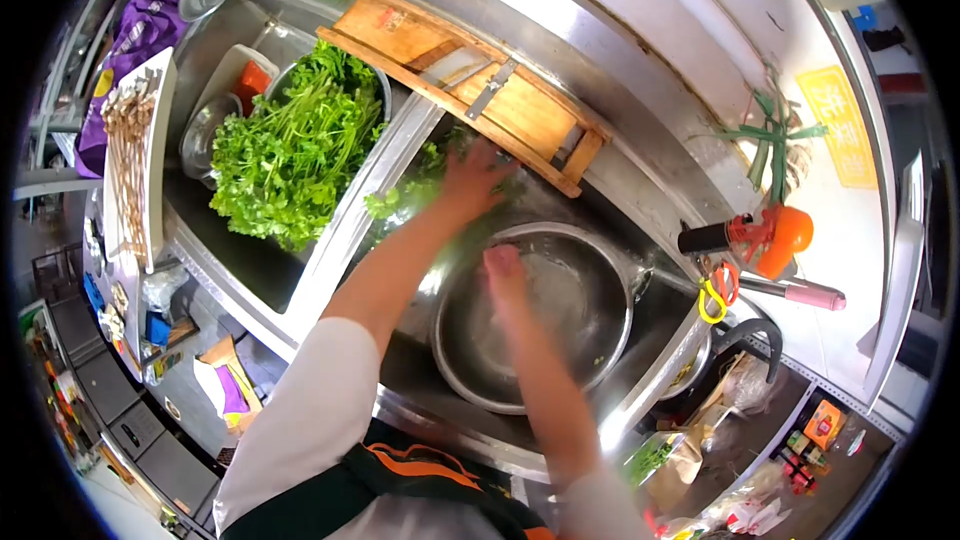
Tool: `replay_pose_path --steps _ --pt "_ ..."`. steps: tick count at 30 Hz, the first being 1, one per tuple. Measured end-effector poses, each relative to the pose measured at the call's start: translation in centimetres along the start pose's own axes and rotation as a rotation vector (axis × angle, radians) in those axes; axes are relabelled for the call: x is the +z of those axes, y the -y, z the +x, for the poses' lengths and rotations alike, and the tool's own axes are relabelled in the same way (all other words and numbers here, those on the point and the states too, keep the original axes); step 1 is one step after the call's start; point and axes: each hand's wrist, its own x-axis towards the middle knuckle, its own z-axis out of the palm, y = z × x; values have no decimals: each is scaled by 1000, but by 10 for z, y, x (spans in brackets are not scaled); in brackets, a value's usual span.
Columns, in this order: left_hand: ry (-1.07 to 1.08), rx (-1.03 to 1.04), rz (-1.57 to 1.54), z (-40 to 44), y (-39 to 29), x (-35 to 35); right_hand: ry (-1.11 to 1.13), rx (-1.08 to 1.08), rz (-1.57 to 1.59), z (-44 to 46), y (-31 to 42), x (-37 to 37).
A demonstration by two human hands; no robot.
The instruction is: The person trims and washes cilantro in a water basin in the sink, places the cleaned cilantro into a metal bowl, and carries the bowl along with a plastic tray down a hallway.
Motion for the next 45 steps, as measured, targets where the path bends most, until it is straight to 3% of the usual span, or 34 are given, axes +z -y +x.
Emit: replay_pose_path --steps 1,3,5,9,12,18,20,24,26,27,30,32,34,35,36,38,39,41,45 --pt "-4 -2 -11 9 -4 -1 -4 1 -12 -1 -4 3" --pt "262 38 149 16 -8 -2 50 -76 -5 -8 -16 8" --pt "328 -4 129 14 -2 5 63 -77 -71 -11 -23 7" --pt "449 -123 -64 -30 21 40 24 -87 -127 -29 -27 11" --pt "618 -171 52 -80 14 27 -11 -104 -296 -31 -43 6" --pt "549 -294 -63 -178 -7 62 -28 -102 -211 -51 -41 10" --pt "762 -370 -88 -202 -7 73 -18 -110 -216 -53 -54 4" --pt "821 -392 -11 -219 -5 73 16 -66 -167 -66 -61 -11" --pt "1257 -259 236 -205 -4 71 1 -59 -187 -76 -57 -14" --pt "1259 -261 238 -206 1 68 -20 -50 -212 -81 -55 -17" --pt "1227 -159 65 -203 9 39 -11 -60 -183 -88 -62 -32" --pt "969 -270 -276 -193 3 -18 -3 0 -82 -93 -55 -40" --pt "803 -586 -804 -196 9 -23 0 53 23 -101 -37 -36" --pt "695 -628 -1014 -206 26 11 -7 65 101 -107 -25 -36" --pt "699 -617 -1007 -203 20 1 -16 73 175 -113 -11 -37" --pt "566 -827 -1510 -193 0 -39 -12 20 202 -123 12 -37" --pt "571 -817 -1507 -189 -10 -55 1 -23 221 -128 21 -36" --pt "463 -631 -1921 -181 -29 -81 -19 -76 242 -136 37 -32" --pt "423 -573 -2138 -165 -51 -102 -78 -250 209 -149 62 -21"
